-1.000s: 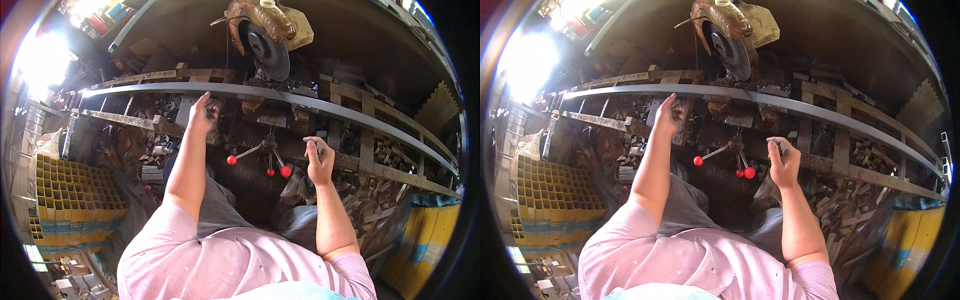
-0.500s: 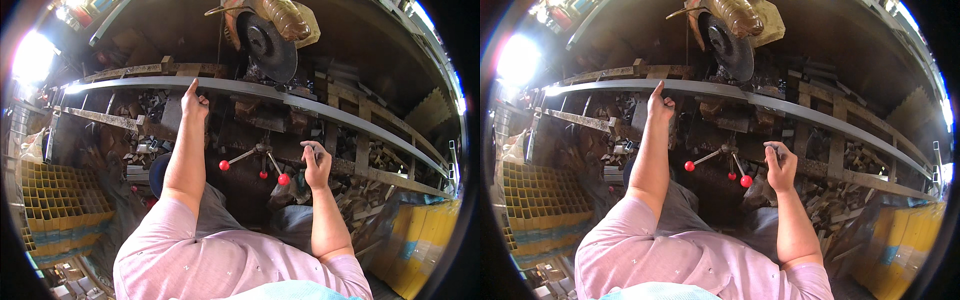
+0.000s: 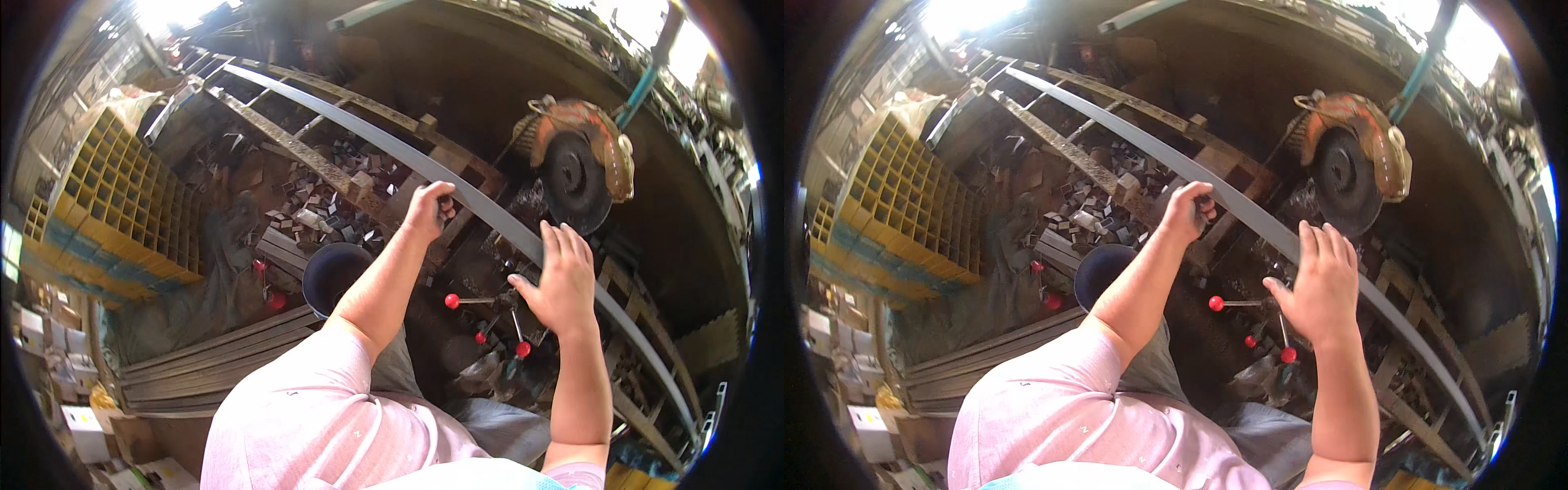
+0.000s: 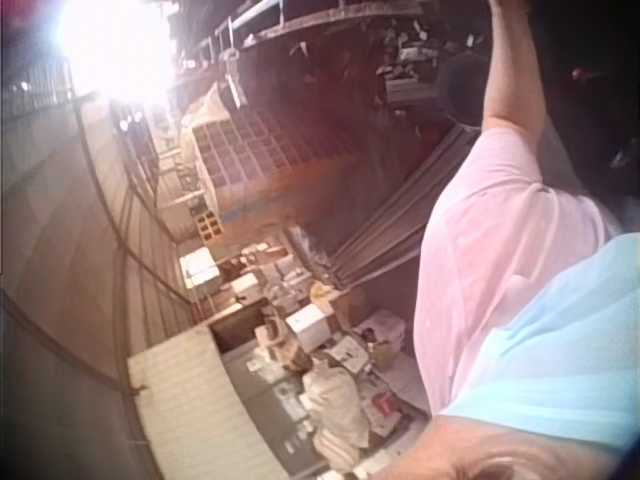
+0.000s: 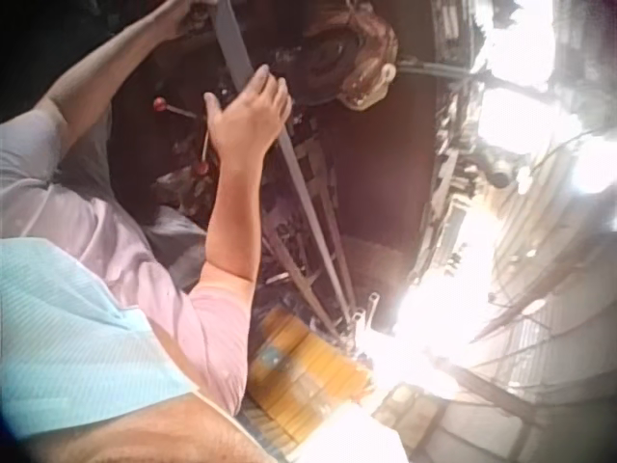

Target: The person repeatedly positions long metal bars on a chop saw, secures them, and cuts them into shorter pieces. After each cut, the person removes the cut piece and places it aside before loading the next bar.

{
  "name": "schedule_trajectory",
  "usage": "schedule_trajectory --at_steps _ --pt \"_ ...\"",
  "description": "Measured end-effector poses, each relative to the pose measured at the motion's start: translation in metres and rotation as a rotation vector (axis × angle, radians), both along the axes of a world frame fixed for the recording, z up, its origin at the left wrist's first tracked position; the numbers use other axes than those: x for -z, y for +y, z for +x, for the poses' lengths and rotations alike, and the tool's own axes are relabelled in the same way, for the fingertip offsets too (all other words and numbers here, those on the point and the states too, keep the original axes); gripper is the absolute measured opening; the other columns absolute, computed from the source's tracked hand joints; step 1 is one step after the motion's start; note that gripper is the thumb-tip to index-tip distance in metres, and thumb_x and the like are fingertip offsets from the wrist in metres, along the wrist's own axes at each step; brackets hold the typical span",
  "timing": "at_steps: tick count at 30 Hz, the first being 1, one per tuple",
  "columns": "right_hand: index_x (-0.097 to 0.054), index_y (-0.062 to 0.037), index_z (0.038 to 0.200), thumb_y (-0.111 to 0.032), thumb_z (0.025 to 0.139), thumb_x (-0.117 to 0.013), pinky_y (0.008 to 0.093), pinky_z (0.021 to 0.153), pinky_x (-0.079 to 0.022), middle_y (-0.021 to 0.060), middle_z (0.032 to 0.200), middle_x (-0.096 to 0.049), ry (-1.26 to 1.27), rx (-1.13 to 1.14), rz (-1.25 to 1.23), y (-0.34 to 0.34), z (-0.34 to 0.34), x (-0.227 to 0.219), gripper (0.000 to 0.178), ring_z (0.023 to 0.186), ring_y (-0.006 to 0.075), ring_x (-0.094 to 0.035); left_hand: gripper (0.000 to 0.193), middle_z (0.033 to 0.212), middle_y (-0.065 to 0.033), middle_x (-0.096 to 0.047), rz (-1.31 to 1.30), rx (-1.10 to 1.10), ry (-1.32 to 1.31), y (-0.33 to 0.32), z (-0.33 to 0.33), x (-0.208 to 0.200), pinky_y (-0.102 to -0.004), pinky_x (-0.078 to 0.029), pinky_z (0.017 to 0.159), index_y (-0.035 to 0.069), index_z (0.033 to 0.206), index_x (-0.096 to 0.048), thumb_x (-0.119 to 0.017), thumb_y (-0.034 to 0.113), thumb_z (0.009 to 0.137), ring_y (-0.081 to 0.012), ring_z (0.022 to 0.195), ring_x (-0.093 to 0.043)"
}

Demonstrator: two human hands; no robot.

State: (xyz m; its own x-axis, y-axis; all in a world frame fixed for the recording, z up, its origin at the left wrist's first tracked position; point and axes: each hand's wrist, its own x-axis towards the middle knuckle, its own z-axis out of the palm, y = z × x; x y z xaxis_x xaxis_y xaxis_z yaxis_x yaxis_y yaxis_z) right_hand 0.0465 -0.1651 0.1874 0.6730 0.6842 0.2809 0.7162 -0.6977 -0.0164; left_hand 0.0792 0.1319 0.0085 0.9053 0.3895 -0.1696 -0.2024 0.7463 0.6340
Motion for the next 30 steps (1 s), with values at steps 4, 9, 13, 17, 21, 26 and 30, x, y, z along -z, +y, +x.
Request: schedule_trajectory --at_steps 4,9,13,17,21,26,30 --pt "-0.064 -0.0016 0.134 -0.044 0.079 -0.091 0.0480 0.111 -0.052 0.0192 0.122 -0.076 0.208 0.206 -0.430 0.055 0.019 -0.013 0.075 0.122 0.0355 -0.070 0.017 0.090 -0.0068 -0.073 0.069 0.083 -0.095 0.009 -0.022 -0.020 -0.0334 -0.055 0.066 0.005 0.101 -0.073 -0.077 0.018 0.091 -0.0192 0.076 -0.068" --pt "-0.068 -0.0032 0.106 -0.031 0.073 -0.087 0.0532 0.088 -0.063 0.0236 0.096 -0.078 0.137 0.201 -0.369 0.036 0.004 -0.004 0.047 0.094 0.0445 -0.077 0.030 0.114 -0.0182 -0.078 -0.224 -0.009 -0.309 0.028 -0.018 -0.019 -0.0428 -0.063 0.095 0.004 0.114 -0.069 -0.075 0.030 0.101 -0.0298 0.104 -0.076" --pt "-0.066 -0.0049 0.105 -0.040 0.071 -0.095 0.0516 0.084 -0.062 0.0192 0.095 -0.079 0.177 0.214 -0.445 -0.006 -0.043 -0.003 0.057 0.092 0.0412 -0.078 0.049 0.117 -0.0167 -0.074 -0.362 -0.224 -0.408 0.105 -0.041 -0.016 -0.0515 -0.056 0.111 0.000 0.119 -0.066 -0.076 0.044 0.100 -0.0332 0.111 -0.071" --pt "-0.064 -0.0051 0.098 -0.032 0.066 -0.095 0.0519 0.076 -0.060 0.0206 0.087 -0.077 0.196 0.238 -0.338 -0.049 -0.074 0.007 0.053 0.084 0.0435 -0.076 0.040 0.101 -0.0122 -0.073 -0.537 -0.254 -0.442 0.102 -0.043 -0.009 -0.0533 -0.054 0.115 0.003 0.110 -0.066 -0.080 0.037 0.097 -0.0268 0.093 -0.073" --pt "-0.061 -0.0056 0.092 -0.026 0.061 -0.096 0.0515 0.075 -0.060 0.0203 0.082 -0.075 0.148 0.273 -0.272 -0.077 -0.087 -0.006 0.051 0.081 0.0443 -0.075 0.032 0.095 -0.0107 -0.072 -0.505 -0.244 -0.539 0.072 -0.057 -0.038 -0.0557 -0.053 0.115 0.006 0.101 -0.066 -0.078 0.035 0.099 -0.0257 0.091 -0.072" --pt "-0.062 -0.0056 0.092 -0.021 0.054 -0.094 0.0536 0.074 -0.057 0.0208 0.081 -0.072 0.059 0.330 -0.168 -0.159 -0.119 -0.032 0.052 0.081 0.0465 -0.072 0.063 0.114 -0.0181 -0.070 -0.400 -0.027 -0.683 0.010 -0.085 -0.106 -0.0585 -0.050 0.118 0.000 0.117 -0.068 -0.064 0.062 0.104 -0.0319 0.106 -0.071" --pt "-0.061 -0.0053 0.091 -0.019 0.054 -0.088 0.0571 0.073 -0.052 0.0205 0.077 -0.068 0.023 0.448 -0.201 -0.270 -0.206 -0.016 0.048 0.077 0.0487 -0.066 0.066 0.116 -0.0162 -0.070 -0.270 -0.101 -0.832 0.072 -0.096 -0.138 -0.0564 -0.047 0.120 0.000 0.123 -0.064 -0.059 0.063 0.106 -0.0301 0.106 -0.071"
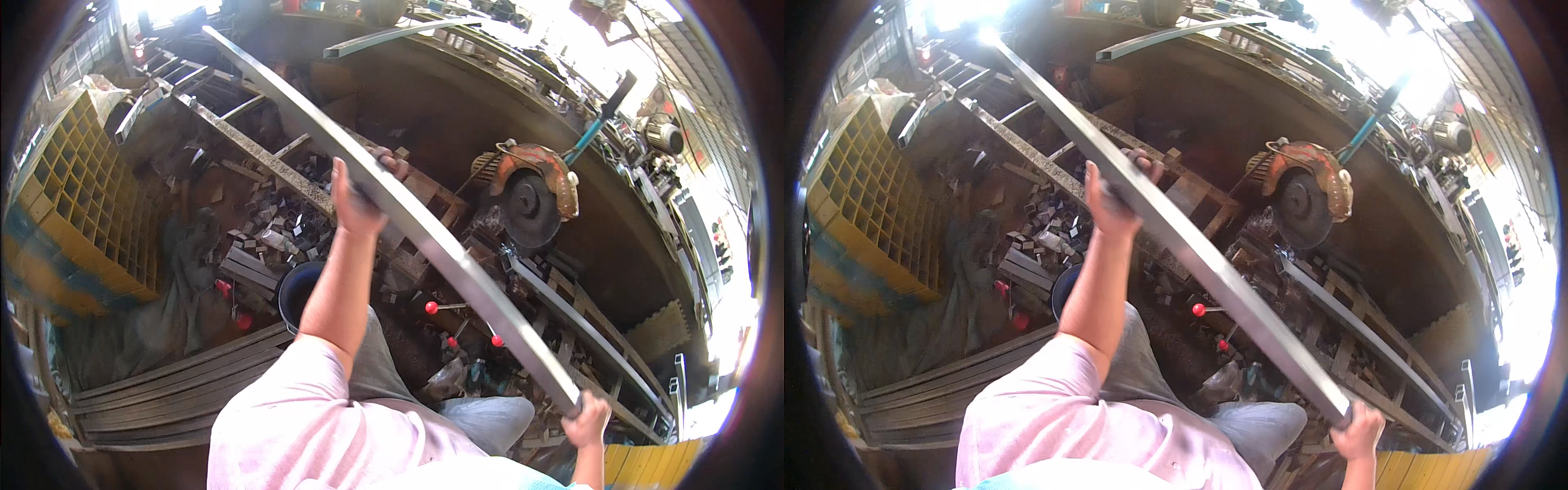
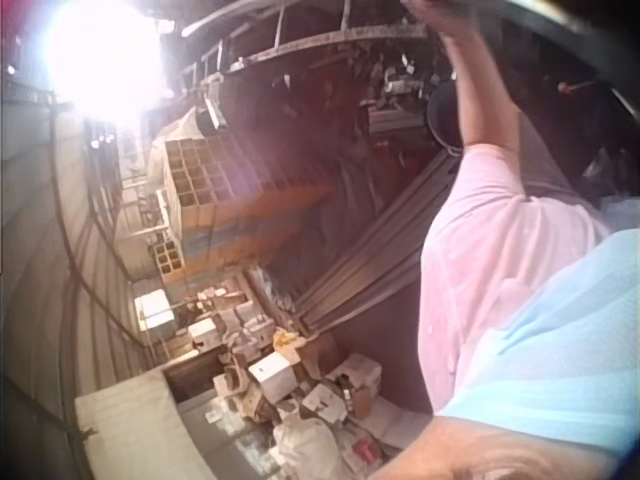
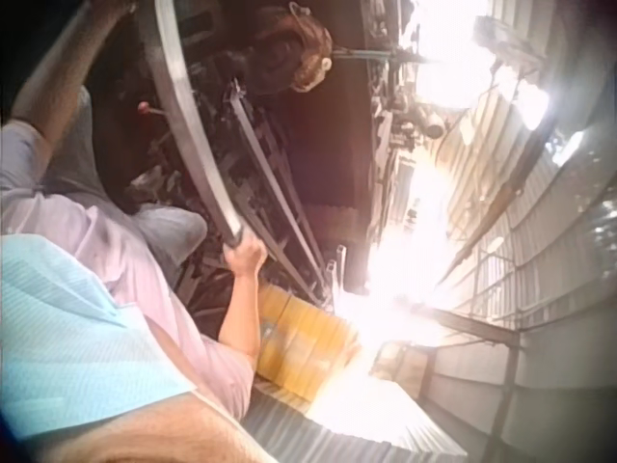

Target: The person repeatedly positions long metal bars on a chop saw, secures them, and cuts them into shorter pieces. After each cut, the person removes the cut piece and places it aside before loading the next bar.

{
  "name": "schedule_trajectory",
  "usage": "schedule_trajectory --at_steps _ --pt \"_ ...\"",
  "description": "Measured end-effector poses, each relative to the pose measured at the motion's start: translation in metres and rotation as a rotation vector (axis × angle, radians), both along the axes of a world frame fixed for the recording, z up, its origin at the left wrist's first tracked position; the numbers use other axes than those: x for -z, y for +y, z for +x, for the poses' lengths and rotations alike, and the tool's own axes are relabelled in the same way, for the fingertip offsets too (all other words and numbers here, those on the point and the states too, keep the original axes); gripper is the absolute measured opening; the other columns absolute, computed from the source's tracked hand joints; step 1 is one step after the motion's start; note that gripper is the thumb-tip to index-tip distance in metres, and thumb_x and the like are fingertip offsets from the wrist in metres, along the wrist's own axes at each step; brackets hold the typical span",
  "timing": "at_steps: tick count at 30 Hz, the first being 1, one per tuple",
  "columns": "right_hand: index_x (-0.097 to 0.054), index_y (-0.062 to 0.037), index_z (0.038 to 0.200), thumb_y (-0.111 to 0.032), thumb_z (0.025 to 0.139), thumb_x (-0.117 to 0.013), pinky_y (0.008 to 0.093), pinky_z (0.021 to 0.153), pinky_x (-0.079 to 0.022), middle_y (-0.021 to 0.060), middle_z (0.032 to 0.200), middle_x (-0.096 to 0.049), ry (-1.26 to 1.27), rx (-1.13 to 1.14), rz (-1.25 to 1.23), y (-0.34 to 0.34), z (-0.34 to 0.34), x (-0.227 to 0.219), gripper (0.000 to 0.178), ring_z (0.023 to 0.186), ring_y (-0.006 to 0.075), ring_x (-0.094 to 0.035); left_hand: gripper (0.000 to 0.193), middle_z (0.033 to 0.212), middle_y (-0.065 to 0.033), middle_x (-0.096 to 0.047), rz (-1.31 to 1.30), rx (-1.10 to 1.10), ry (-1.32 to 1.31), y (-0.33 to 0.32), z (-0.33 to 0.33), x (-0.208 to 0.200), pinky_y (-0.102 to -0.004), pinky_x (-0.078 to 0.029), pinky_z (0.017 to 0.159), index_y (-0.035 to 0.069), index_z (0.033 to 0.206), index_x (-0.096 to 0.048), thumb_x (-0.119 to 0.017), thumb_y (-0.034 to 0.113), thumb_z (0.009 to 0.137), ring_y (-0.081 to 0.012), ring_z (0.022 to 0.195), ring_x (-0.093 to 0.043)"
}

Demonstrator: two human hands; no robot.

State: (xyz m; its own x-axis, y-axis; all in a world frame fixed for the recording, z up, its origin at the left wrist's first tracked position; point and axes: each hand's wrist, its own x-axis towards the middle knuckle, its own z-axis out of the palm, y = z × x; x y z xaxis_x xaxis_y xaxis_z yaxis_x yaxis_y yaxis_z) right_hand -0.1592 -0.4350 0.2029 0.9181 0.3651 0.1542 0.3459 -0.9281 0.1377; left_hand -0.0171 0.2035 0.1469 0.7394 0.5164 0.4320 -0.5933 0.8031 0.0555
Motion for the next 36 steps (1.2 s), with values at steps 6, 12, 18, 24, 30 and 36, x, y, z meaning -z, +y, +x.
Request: schedule_trajectory --at_steps 6,12,18,24,30,36 --pt "-0.071 -0.0066 0.098 -0.028 0.063 -0.086 0.0585 0.079 -0.052 0.0219 0.083 -0.070 0.109 0.273 0.044 -0.099 -0.157 0.039 0.044 0.082 0.0471 -0.067 0.045 0.105 -0.0112 -0.069 -0.012 0.048 0.178 -0.048 -0.043 0.010 -0.0548 -0.053 0.112 0.004 0.115 -0.065 -0.066 0.048 0.106 -0.0254 0.100 -0.069" --pt "-0.077 -0.0104 0.106 -0.049 0.082 -0.085 0.0570 0.083 -0.059 0.0243 0.092 -0.077 0.244 0.433 -0.073 -0.120 -0.263 0.020 0.047 0.091 0.0468 -0.075 0.043 0.112 -0.0129 -0.069 0.122 0.279 0.182 -0.124 -0.061 -0.001 -0.0568 -0.052 0.115 0.002 0.119 -0.065 -0.071 0.041 0.102 -0.0267 0.106 -0.070" --pt "-0.078 -0.0116 0.107 -0.035 0.082 -0.082 0.0597 0.075 -0.058 0.0260 0.088 -0.076 0.173 0.556 0.076 -0.155 -0.354 0.050 0.034 0.085 0.0502 -0.073 0.056 0.121 -0.0152 -0.071 0.308 0.516 0.218 -0.179 -0.049 0.008 -0.0539 -0.050 0.113 0.000 0.131 -0.065 -0.072 0.046 0.099 -0.0347 0.120 -0.069" --pt "-0.077 -0.0140 0.108 -0.033 0.089 -0.076 0.0583 0.076 -0.058 0.0243 0.092 -0.076 0.346 0.594 0.160 -0.160 -0.435 0.069 0.027 0.088 0.0492 -0.073 0.053 0.116 -0.0171 -0.072 0.342 0.573 0.324 -0.230 -0.043 0.024 -0.0545 -0.058 0.101 -0.003 0.128 -0.065 -0.073 0.041 0.100 -0.0363 0.111 -0.073" --pt "-0.075 -0.0086 0.120 -0.044 0.088 -0.081 0.0515 0.089 -0.059 0.0279 0.108 -0.077 0.664 0.778 0.327 -0.109 -0.449 0.058 0.048 0.109 0.0466 -0.074 0.056 0.111 -0.0178 -0.072 0.413 0.635 0.487 -0.243 -0.019 0.039 -0.0539 -0.059 0.098 -0.001 0.124 -0.062 -0.077 0.045 0.096 -0.0354 0.105 -0.073" --pt "-0.074 -0.0034 0.126 -0.045 0.093 -0.076 0.0481 0.090 -0.058 0.0221 0.110 -0.078 0.811 0.668 0.635 -0.064 -0.414 0.034 0.052 0.106 0.0397 -0.076 0.044 0.100 -0.0126 -0.070 0.503 0.640 0.528 -0.222 0.020 0.032 -0.0495 -0.059 0.088 0.008 0.118 -0.060 -0.074 0.046 0.099 -0.0297 0.095 -0.072"
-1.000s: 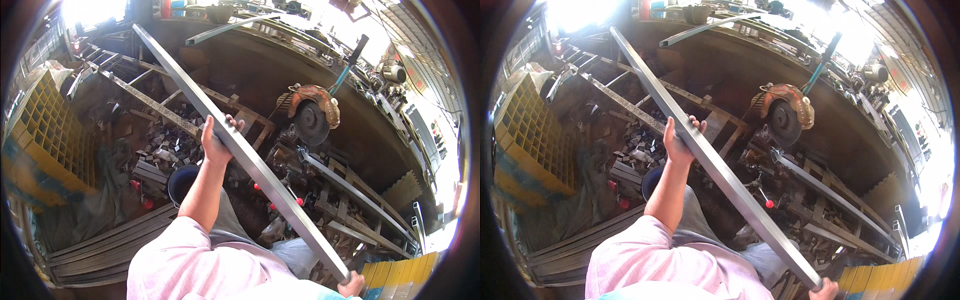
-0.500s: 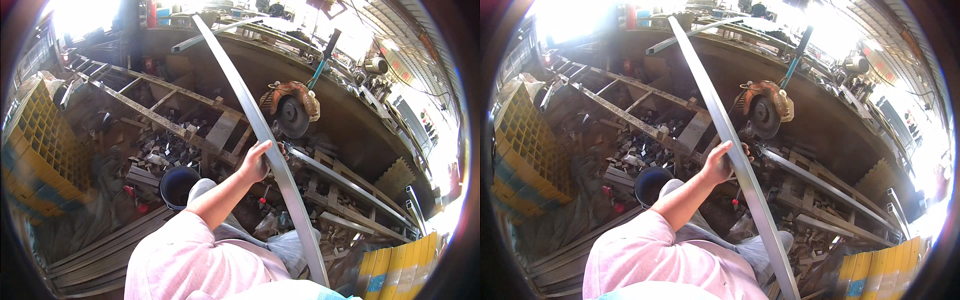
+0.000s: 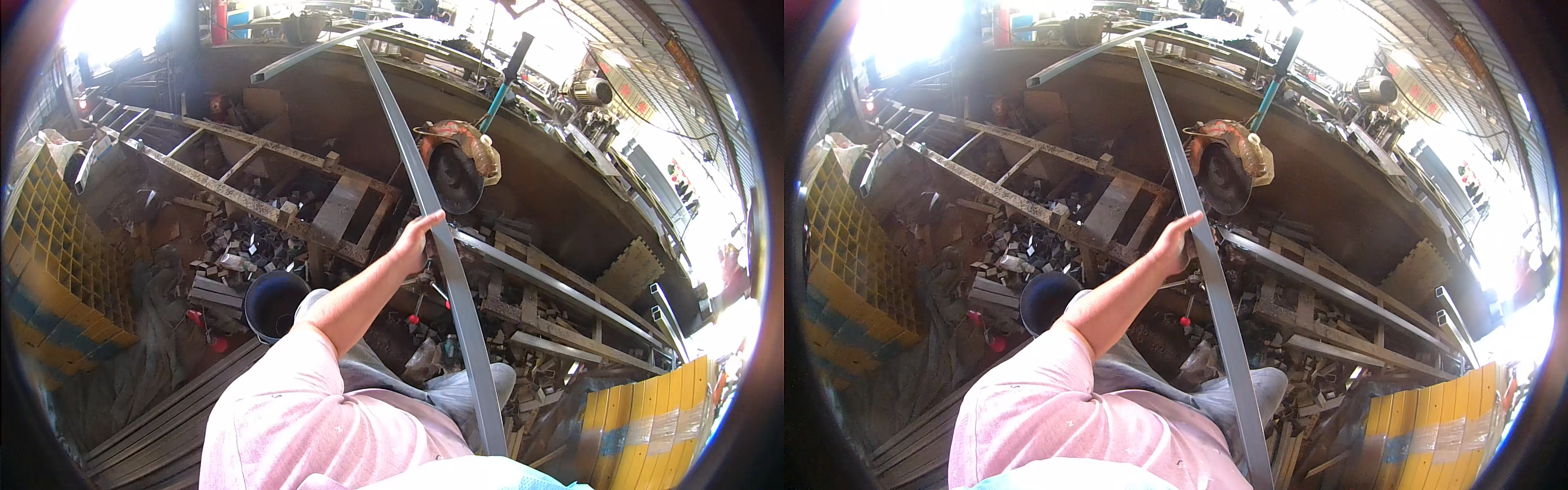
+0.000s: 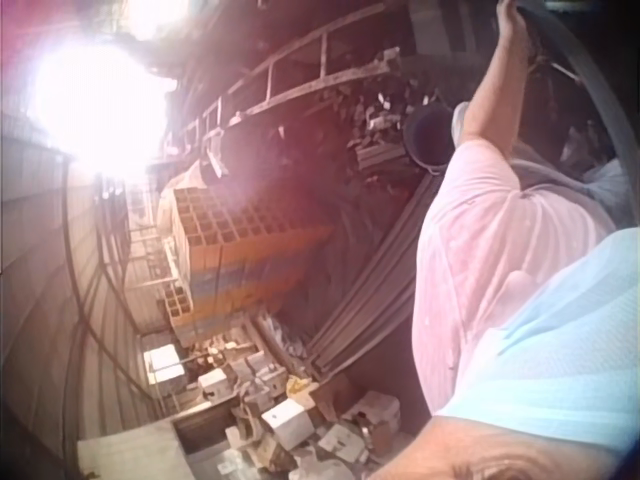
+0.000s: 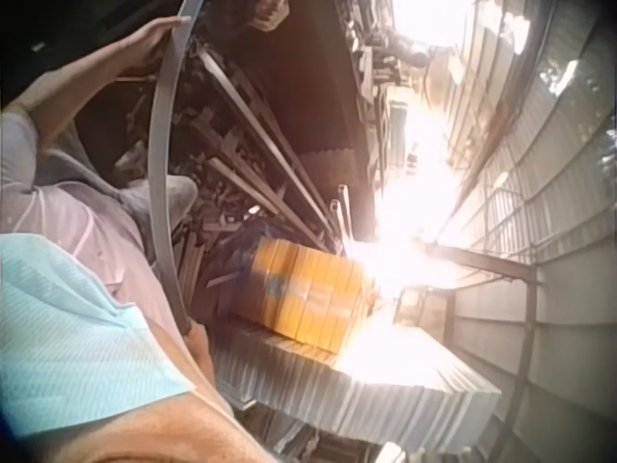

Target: The person repeatedly positions long metal bars on a chop saw, secures them, and cuts them into shorter pieces. After each cut, the person removes the cut piece and places it aside before loading the next bar.

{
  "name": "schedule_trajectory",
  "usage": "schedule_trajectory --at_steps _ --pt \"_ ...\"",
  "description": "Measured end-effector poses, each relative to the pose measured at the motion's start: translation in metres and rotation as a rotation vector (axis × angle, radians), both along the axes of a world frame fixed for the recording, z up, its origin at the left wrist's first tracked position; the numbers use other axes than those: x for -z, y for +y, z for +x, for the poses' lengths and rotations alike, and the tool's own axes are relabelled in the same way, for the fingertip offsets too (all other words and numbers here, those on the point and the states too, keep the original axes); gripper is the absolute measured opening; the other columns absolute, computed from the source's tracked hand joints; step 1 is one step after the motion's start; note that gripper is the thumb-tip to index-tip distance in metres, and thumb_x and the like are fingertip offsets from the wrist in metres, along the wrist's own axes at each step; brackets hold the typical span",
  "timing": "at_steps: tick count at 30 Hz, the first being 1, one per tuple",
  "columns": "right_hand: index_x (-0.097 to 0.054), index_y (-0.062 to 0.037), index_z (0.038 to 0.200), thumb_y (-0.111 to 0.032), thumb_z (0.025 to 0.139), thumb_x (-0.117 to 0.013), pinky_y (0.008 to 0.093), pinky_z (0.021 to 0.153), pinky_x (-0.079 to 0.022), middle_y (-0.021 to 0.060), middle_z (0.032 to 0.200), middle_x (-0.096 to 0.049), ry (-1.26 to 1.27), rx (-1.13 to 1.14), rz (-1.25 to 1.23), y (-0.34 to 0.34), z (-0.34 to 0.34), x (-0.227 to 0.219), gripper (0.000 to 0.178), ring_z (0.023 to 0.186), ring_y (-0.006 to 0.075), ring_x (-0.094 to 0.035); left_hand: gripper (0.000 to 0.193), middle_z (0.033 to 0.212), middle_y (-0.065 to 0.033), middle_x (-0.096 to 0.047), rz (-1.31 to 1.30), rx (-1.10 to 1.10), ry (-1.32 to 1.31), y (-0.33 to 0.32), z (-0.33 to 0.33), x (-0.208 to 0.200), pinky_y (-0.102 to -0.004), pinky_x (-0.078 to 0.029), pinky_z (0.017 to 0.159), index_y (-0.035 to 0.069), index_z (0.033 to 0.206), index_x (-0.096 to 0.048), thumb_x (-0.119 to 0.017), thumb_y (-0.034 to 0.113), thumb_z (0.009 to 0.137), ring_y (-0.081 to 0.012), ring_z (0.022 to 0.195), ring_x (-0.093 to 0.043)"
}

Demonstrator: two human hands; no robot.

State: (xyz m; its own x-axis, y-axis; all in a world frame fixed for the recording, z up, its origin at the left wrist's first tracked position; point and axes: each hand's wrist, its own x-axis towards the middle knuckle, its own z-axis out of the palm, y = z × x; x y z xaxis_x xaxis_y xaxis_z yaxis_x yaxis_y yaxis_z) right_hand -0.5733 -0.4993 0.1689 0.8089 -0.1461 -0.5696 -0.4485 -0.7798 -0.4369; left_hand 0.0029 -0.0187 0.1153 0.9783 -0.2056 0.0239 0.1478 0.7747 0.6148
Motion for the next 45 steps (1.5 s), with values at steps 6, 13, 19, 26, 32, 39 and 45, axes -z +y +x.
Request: schedule_trajectory --at_steps 6,13,19,26,32,39,45 --pt "-0.070 0.0022 0.135 -0.047 0.101 -0.067 0.0469 0.094 -0.058 0.0142 0.116 -0.079 0.028 -0.127 0.411 0.029 0.069 0.002 0.059 0.105 0.0337 -0.076 0.080 0.125 -0.0163 -0.062 0.361 -0.087 -0.033 0.032 0.055 -0.020 -0.0486 -0.056 0.092 0.002 0.143 -0.040 -0.080 0.052 0.095 -0.0268 0.111 -0.067" --pt "-0.078 0.0023 0.102 -0.026 0.087 -0.091 0.0357 0.073 -0.060 0.0090 0.086 -0.079 0.005 -0.199 0.308 0.112 0.237 -0.034 0.035 0.074 0.0178 -0.074 0.133 0.168 -0.0234 -0.040 0.617 0.031 -0.222 0.021 0.006 -0.009 -0.0455 -0.042 0.119 0.007 0.168 0.031 -0.077 0.048 0.102 -0.0290 0.148 -0.049" --pt "-0.071 0.0054 0.103 -0.040 0.107 -0.072 0.0370 0.066 -0.063 0.0151 0.083 -0.077 0.085 0.025 0.651 0.189 0.316 -0.022 0.046 0.069 0.0219 -0.075 0.094 0.159 -0.0241 -0.052 0.663 0.126 -0.410 0.030 -0.104 0.016 -0.0403 -0.049 0.116 0.004 0.174 -0.022 -0.076 0.038 0.105 -0.0272 0.142 -0.055" --pt "-0.069 0.0015 0.113 -0.049 0.111 -0.062 0.0376 0.065 -0.059 0.0145 0.086 -0.074 0.072 -0.092 0.996 0.345 0.423 -0.041 0.051 0.069 0.0228 -0.072 0.111 0.176 -0.0176 -0.028 1.001 -0.249 -0.604 0.067 -0.215 0.028 -0.0462 -0.052 0.116 0.009 0.173 -0.025 -0.085 0.003 0.080 -0.0351 0.151 -0.048" --pt "-0.073 -0.0030 0.117 -0.059 0.116 -0.043 0.0348 0.088 -0.059 0.0075 0.104 -0.076 0.076 -0.300 1.210 0.472 0.519 -0.014 0.063 0.090 0.0172 -0.072 0.122 0.172 -0.0225 -0.034 0.908 -0.800 -0.503 0.094 -0.172 0.048 -0.0456 -0.037 0.128 0.000 0.172 -0.020 -0.093 0.009 0.075 -0.0341 0.158 -0.040" --pt "-0.074 -0.0049 0.119 -0.061 0.116 -0.039 0.0320 0.082 -0.054 0.0033 0.105 -0.075 0.002 -0.640 0.996 0.514 0.518 -0.020 0.066 0.091 0.0135 -0.066 0.062 0.163 -0.0205 -0.049 1.036 -1.447 -0.506 0.171 -0.102 0.059 -0.0439 -0.039 0.124 -0.004 0.156 -0.049 -0.072 0.020 0.103 -0.0353 0.148 -0.052" --pt "-0.068 -0.0050 0.139 -0.058 0.118 -0.036 0.0289 0.084 -0.052 0.0034 0.119 -0.077 -0.021 -0.515 0.890 0.351 0.494 0.029 0.065 0.104 0.0136 -0.069 0.041 0.150 -0.0248 -0.058 1.093 -1.630 -0.403 0.200 -0.079 0.085 -0.0474 -0.046 0.116 -0.006 0.143 -0.057 -0.064 0.014 0.107 -0.0398 0.137 -0.059"
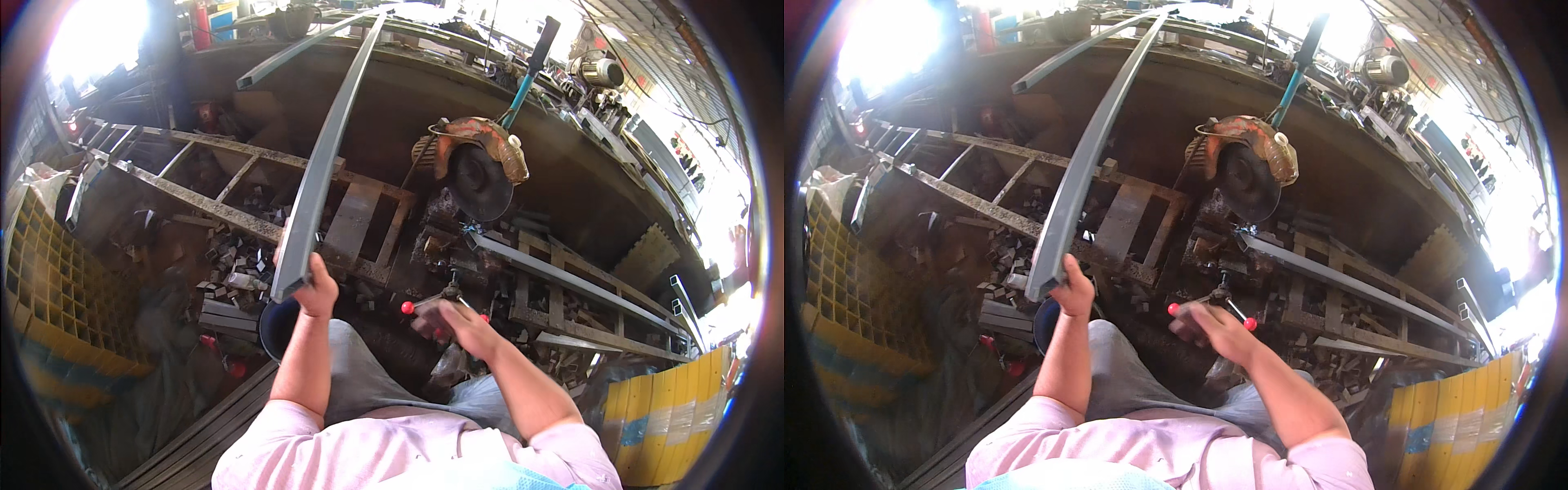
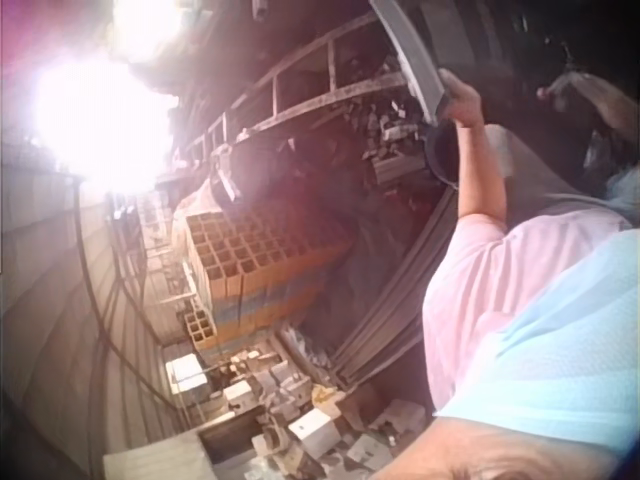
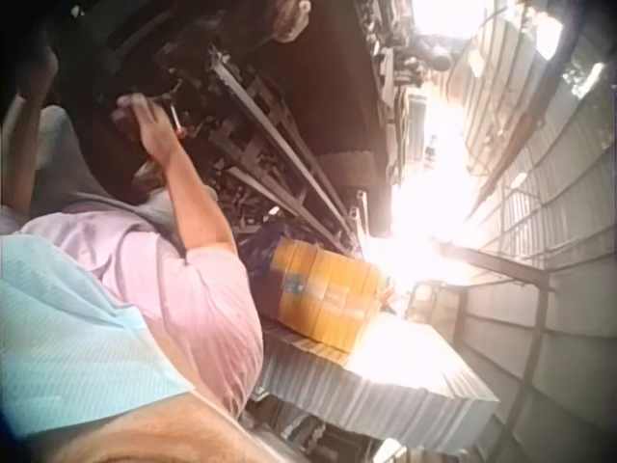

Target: The person repeatedly positions long metal bars on a chop saw, secures them, and cuts them into shorter pieces. After each cut, the person removes the cut piece and places it aside before loading the next bar.

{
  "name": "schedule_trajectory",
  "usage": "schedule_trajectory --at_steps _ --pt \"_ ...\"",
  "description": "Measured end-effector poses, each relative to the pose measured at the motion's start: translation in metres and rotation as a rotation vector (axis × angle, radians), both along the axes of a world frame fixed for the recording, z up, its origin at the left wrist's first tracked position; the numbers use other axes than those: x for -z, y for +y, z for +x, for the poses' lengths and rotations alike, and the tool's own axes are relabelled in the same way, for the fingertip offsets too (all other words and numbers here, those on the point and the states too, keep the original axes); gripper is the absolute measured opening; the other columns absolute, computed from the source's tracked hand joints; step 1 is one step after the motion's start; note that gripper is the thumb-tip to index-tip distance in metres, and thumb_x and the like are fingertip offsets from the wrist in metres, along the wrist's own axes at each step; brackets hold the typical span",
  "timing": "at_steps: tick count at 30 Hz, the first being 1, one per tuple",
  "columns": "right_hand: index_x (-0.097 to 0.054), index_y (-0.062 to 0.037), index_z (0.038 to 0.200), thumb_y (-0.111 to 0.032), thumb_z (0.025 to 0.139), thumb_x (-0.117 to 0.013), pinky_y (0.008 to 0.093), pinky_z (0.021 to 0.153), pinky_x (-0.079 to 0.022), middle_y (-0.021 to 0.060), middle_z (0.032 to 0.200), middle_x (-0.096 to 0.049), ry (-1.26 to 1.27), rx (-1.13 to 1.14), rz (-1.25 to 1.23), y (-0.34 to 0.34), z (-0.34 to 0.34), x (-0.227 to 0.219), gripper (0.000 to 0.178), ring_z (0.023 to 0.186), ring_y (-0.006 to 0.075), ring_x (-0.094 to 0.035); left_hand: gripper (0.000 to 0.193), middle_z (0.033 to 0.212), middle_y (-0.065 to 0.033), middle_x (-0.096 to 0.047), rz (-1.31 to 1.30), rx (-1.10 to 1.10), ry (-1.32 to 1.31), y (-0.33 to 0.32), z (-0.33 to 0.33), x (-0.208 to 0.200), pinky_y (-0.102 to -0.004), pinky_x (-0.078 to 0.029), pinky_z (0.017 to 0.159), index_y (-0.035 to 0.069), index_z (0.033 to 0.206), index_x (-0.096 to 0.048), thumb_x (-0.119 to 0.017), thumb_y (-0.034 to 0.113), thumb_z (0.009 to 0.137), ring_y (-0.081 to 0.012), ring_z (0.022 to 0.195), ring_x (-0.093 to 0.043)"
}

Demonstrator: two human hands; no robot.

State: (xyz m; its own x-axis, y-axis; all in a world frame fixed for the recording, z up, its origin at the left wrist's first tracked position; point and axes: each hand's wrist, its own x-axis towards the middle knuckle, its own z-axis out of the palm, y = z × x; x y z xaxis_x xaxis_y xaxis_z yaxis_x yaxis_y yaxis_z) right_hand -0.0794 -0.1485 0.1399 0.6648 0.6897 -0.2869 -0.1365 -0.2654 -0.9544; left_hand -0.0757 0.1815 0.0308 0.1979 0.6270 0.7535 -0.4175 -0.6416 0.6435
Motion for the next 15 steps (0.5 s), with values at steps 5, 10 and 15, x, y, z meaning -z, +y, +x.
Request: schedule_trajectory --at_steps 5,10,15 --pt "-0.068 -0.0019 0.134 -0.061 0.117 -0.033 0.0351 0.084 -0.055 0.0142 0.118 -0.080 0.309 0.475 -0.069 -0.155 -0.051 0.063 0.071 0.100 0.0218 -0.075 0.041 0.106 -0.0176 -0.078 -0.306 -0.047 -0.033 0.063 0.105 -0.018 -0.0479 -0.057 0.090 -0.007 0.113 -0.073 -0.068 0.033 0.109 -0.0347 0.098 -0.074" --pt "-0.071 -0.0017 0.130 -0.065 0.115 -0.035 0.0362 0.082 -0.056 0.0154 0.115 -0.080 0.290 0.586 0.012 -0.186 -0.071 0.073 0.074 0.100 0.0240 -0.076 0.065 0.118 -0.0068 -0.075 -0.658 0.284 0.407 0.215 0.218 -0.048 -0.0405 -0.056 0.090 0.005 0.135 -0.071 -0.063 0.063 0.106 -0.0229 0.108 -0.068" --pt "-0.072 -0.0036 0.129 -0.063 0.114 -0.039 0.0372 0.080 -0.057 0.0155 0.116 -0.081 0.269 0.616 0.130 -0.190 -0.075 0.098 0.070 0.099 0.0242 -0.077 0.058 0.117 -0.0061 -0.075 -0.331 0.662 0.757 0.114 0.209 -0.070 -0.0318 -0.055 0.084 0.001 0.131 -0.072 -0.077 0.051 0.101 -0.0156 0.099 -0.068"
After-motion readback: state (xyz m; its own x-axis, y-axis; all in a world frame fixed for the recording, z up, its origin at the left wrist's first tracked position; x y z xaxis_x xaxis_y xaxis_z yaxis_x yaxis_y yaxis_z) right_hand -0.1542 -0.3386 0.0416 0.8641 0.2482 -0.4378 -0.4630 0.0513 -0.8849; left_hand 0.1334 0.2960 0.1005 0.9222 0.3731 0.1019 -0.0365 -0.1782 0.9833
